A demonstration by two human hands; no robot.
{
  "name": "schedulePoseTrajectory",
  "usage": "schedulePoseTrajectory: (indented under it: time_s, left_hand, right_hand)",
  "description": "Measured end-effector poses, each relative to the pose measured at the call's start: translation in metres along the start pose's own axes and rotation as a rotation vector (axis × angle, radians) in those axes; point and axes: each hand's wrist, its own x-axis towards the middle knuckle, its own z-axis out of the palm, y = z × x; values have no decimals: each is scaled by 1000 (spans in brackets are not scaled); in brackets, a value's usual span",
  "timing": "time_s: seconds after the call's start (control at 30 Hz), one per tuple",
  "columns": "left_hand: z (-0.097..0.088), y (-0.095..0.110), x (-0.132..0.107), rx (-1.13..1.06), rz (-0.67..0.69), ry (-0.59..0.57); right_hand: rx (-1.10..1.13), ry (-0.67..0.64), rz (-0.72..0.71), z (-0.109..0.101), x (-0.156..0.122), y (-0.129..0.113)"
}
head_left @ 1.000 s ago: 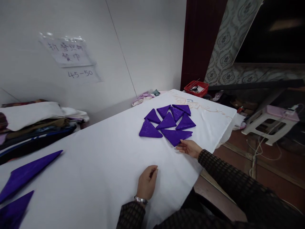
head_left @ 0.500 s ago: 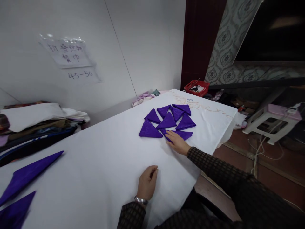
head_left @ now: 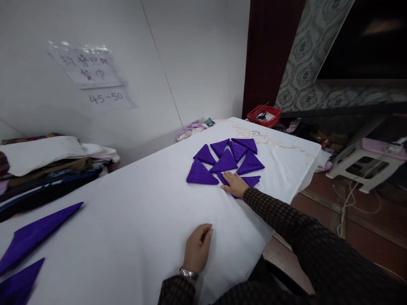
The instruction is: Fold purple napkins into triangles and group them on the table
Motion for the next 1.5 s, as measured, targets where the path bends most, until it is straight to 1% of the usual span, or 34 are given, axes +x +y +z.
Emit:
schedulePoseTrajectory:
  time_s: [0.17,0.33,0.4,0.5,0.63,0.73,0.83,0.9,1.07,1.23,1.37,1.5]
  left_hand:
    - [0,-3,1,-5,3,4]
    - [-1,-6,2,-19,16,-9]
    - [-1,-7,2,-17,24,-12]
    - [-1,-7,1,-18,25,-4]
    - [-2,-6,0,-12,21,-13]
    - [-3,-6,0,-15,18,-25]
    - [-3,-6,-1,-14,11,-21]
    - [-3,-5,-1,-7,7,-22]
    - [-2,-6,-1,2,14,-29]
    - [-2,-5,-3,2,25,-19]
    - [-7,0,-13,37,72,-39]
    - [-22,-2,-33,85,69,-35]
  right_hand:
    - [-3,7,0,0,1,0]
    - [1,-6,-17,-11,-2,-4]
    - [18,24,-34,-17,-8,-6]
    - [48,83,-70,-24,-26,-7]
    - [84,115,-92,-28,-51,3]
    - [33,71,-86,-30,-57,18]
    - [-34,-11,-93,-28,-54,30]
    - [-62,-38,-104,-26,-52,35]
    - [-86,-32,-115,-20,-51,39]
    - [-71,-44,-111,-24,-52,37]
    - [-117,37,-135,-29,-57,29]
    - [-197,118,-168,-27,-70,21]
